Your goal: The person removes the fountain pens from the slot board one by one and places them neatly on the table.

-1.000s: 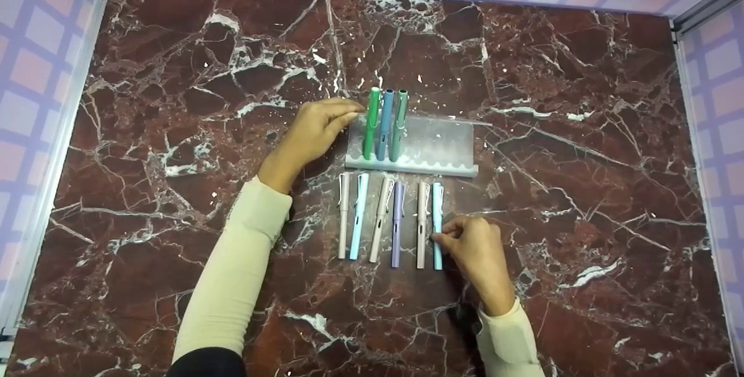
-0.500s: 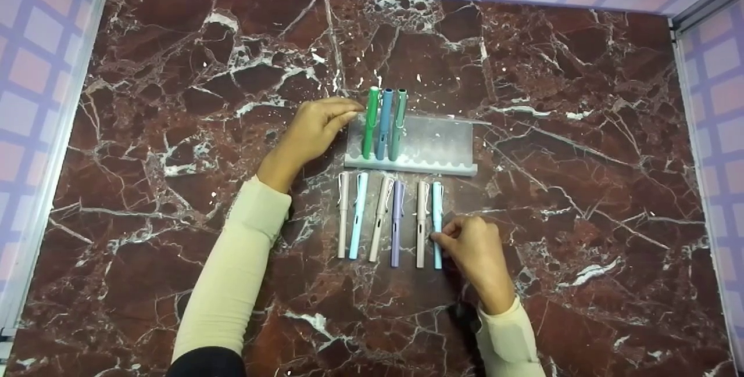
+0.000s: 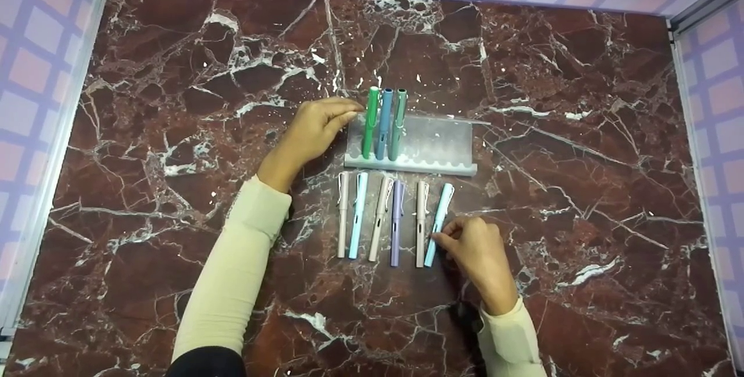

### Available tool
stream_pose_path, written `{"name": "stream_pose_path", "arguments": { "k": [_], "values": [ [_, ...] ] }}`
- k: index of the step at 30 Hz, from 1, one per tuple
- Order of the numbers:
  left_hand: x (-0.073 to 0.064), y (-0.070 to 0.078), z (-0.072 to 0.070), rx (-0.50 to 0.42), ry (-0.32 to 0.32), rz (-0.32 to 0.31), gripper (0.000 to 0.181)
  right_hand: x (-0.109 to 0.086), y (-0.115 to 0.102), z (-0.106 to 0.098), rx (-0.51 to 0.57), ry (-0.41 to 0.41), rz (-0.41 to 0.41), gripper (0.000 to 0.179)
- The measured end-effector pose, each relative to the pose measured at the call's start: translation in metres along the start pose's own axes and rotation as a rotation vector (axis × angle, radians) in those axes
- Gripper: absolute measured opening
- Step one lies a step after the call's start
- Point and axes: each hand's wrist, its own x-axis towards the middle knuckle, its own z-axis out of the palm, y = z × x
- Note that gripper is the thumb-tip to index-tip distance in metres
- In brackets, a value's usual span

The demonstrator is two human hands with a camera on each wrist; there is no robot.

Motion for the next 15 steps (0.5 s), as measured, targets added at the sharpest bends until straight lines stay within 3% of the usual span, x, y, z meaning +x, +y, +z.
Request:
{"name": "stream_pose_path", "arguments": {
  "k": [15],
  "values": [
    [0.0008, -0.0002, 0.0010, -0.004, 0.002, 0.009, 0.022, 0.0006, 0.0014, -0.0005, -0.036, 0.027, -0.010, 0.015]
  ]
}}
